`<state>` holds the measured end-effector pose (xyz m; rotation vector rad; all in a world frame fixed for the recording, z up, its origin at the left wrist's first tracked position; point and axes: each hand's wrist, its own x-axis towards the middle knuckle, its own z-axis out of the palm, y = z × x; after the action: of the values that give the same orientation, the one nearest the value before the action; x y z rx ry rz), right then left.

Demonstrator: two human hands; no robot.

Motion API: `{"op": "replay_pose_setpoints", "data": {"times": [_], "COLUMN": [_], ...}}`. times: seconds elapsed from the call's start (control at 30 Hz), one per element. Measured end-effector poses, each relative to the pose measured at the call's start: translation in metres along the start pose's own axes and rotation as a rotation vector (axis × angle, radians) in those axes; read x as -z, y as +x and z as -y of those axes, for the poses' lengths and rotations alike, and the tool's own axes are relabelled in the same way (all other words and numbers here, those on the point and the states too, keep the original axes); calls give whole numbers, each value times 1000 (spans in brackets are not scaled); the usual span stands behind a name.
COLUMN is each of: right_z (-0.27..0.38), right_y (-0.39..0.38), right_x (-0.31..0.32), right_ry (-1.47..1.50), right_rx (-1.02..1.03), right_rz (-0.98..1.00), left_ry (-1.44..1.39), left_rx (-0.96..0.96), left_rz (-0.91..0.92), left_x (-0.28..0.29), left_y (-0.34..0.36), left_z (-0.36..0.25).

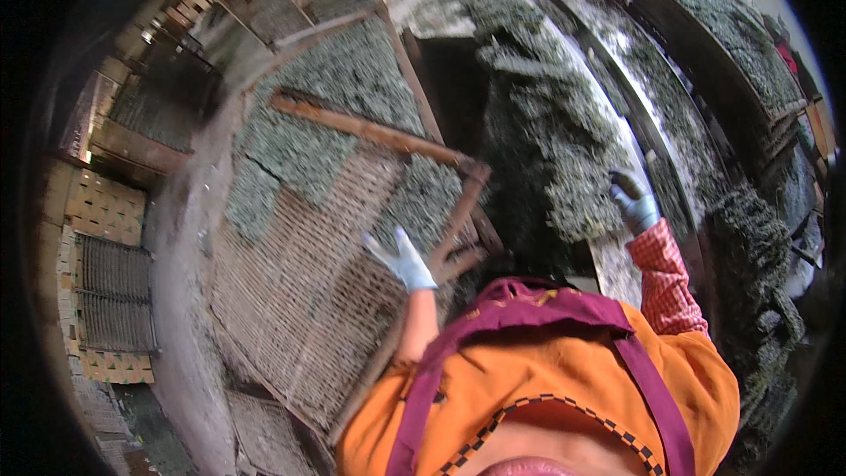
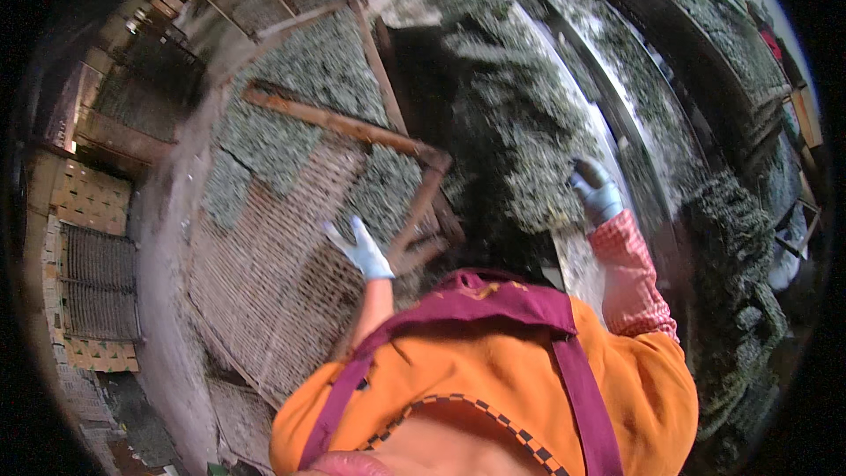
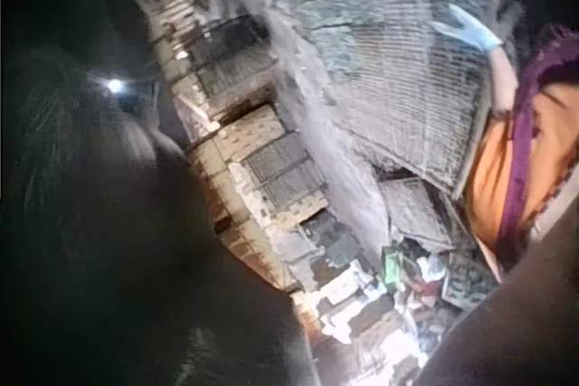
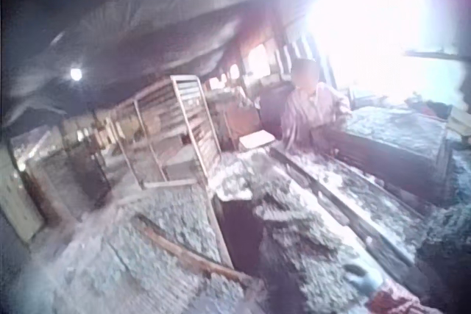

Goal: The person repeatedly picks up clumps of dried seaweed from a conveyor belt and places them into a woven basket. They continue this process, filling the basket with the seaweed.

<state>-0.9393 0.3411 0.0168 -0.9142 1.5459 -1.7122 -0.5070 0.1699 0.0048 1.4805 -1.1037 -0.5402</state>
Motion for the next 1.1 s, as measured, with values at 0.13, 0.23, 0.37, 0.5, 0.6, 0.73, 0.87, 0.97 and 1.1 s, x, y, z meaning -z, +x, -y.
{"op": "replay_pose_setpoints", "data": {"times": [0.13, 0.23, 0.37, 0.5, 0.6, 0.73, 0.87, 0.97, 1.1], "right_z": [19, 13, -16, -30, -27, -31, -43, -38, -5], "right_y": [0, -11, -24, -23, -24, -40, -56, -60, -46], "right_x": [-104, -162, -228, -267, -279, -294, -309, -315, -297], "right_ry": [-29, 15, 155, 564, 504, 547, 359, 409, 517], "right_rx": [-95, -185, -376, -644, -866, -725, -588, -614, -403], "right_rz": [264, 497, 628, 591, 433, 521, 435, 318, 274], "left_ry": [-480, -665, -717, -635, -684, -897, -871, -902, -759], "left_rx": [289, 371, 511, 496, 667, 1031, 961, 904, 678], "left_rz": [-43, 36, 221, 293, 247, 461, 669, 635, 542], "left_x": [15, 34, 42, 33, 20, 17, 38, 45, 45], "left_y": [16, 28, 36, 30, 16, 12, -10, -11, -12], "left_z": [-10, -4, -2, 8, 35, 71, 57, 14, -41]}}
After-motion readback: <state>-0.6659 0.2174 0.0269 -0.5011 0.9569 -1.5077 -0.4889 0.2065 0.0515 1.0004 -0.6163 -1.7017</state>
